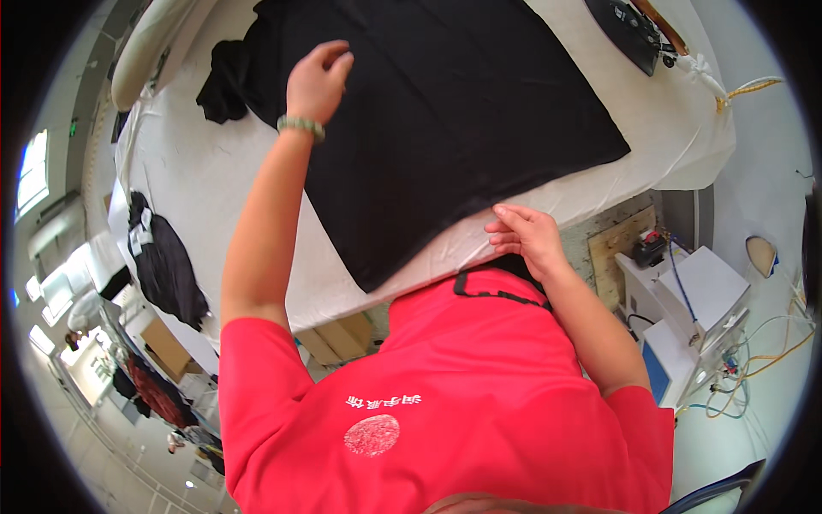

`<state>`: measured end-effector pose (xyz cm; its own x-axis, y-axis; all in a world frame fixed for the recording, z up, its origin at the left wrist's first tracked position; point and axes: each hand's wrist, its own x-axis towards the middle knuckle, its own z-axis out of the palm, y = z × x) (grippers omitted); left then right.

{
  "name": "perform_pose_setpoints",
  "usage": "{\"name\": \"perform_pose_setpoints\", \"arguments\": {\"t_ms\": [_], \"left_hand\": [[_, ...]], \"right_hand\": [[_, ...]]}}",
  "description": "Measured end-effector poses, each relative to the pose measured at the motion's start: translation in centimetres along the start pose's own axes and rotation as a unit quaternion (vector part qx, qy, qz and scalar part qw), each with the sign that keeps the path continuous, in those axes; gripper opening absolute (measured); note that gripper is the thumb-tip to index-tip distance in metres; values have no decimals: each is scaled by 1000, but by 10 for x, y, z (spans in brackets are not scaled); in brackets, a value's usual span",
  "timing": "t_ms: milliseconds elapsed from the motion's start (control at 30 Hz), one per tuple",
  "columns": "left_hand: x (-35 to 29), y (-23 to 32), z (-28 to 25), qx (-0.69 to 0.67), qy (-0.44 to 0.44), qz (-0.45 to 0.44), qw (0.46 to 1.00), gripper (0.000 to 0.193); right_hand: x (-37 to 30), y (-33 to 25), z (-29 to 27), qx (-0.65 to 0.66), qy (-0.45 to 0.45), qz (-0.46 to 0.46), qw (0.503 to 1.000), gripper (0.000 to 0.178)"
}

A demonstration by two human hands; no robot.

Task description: Ironing and folding black garments on an industrial pressing table.

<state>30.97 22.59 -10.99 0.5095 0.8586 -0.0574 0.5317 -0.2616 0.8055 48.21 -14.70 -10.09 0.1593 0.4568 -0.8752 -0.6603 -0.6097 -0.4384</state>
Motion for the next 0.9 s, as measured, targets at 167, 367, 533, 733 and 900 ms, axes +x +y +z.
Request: {"name": "perform_pose_setpoints", "arguments": {"t_ms": [167,367,533,733,900], "left_hand": [[121,0,-22,-143,-127,-188,963,33],[166,8,-28,-35,-284,-214,934,33],[177,-8,-17,-55,-347,-164,922,31],[180,-11,-13,-11,-396,-146,906,28],[183,-12,-8,49,-438,-126,889,31]], "right_hand": [[8,-10,48,49,63,26,996,26],[26,-12,69,115,94,-19,989,21],[29,-16,77,124,117,-19,985,19],[38,-10,68,132,112,-21,985,20],[40,-8,62,146,107,-42,983,21]]}}
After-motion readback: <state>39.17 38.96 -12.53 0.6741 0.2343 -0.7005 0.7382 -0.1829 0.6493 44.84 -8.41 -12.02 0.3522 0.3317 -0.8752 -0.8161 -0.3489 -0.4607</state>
